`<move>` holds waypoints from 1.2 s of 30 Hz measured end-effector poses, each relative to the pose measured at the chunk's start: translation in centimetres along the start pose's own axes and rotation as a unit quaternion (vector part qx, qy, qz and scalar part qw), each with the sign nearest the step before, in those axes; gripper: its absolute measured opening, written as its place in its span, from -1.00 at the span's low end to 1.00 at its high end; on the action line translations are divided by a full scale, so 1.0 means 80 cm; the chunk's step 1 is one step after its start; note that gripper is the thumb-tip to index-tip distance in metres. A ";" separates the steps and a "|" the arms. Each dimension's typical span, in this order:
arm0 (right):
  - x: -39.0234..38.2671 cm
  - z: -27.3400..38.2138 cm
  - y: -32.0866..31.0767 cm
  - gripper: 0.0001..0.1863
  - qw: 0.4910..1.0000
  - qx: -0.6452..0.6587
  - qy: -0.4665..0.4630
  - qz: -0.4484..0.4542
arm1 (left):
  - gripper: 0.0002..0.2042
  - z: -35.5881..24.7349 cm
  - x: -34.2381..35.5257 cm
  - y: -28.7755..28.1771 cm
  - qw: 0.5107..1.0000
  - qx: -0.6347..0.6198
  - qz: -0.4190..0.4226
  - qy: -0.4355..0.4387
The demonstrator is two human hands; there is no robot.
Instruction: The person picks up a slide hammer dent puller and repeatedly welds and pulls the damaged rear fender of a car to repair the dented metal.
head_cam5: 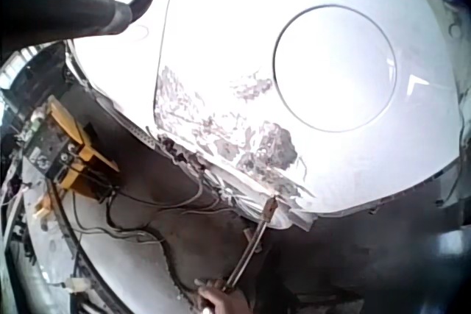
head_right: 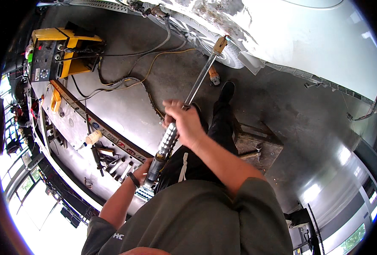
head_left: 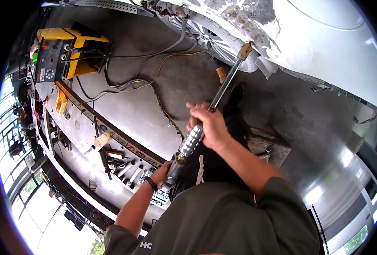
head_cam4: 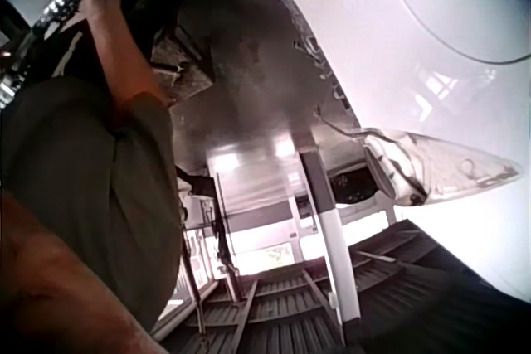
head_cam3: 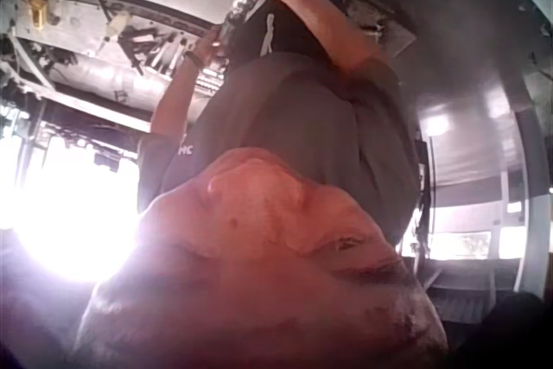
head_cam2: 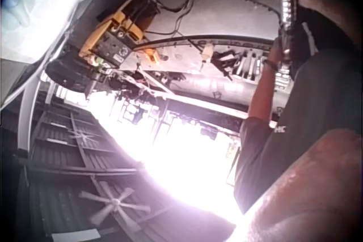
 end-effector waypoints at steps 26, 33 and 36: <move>0.053 0.139 -0.019 -0.58 0.987 -0.041 -0.155 0.017 | -0.50 0.034 0.019 -0.016 0.988 -0.150 -0.033 -0.027; -0.012 -0.021 -0.005 -0.60 0.999 -0.033 -0.029 0.003 | -0.52 0.011 0.001 0.013 0.990 -0.102 -0.018 -0.095; -0.012 -0.015 -0.001 -0.56 0.999 -0.052 0.007 0.015 | -0.50 0.013 0.009 0.004 0.994 -0.066 -0.031 -0.081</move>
Point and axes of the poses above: each hand's wrist, its own x-axis towards the middle knuckle, its own y-axis out of the palm, z = x × y, the point moved 9 cm from there along x, towards the middle knuckle, and after that the axes turned 9 degrees about -x, right-handed, at the moved point
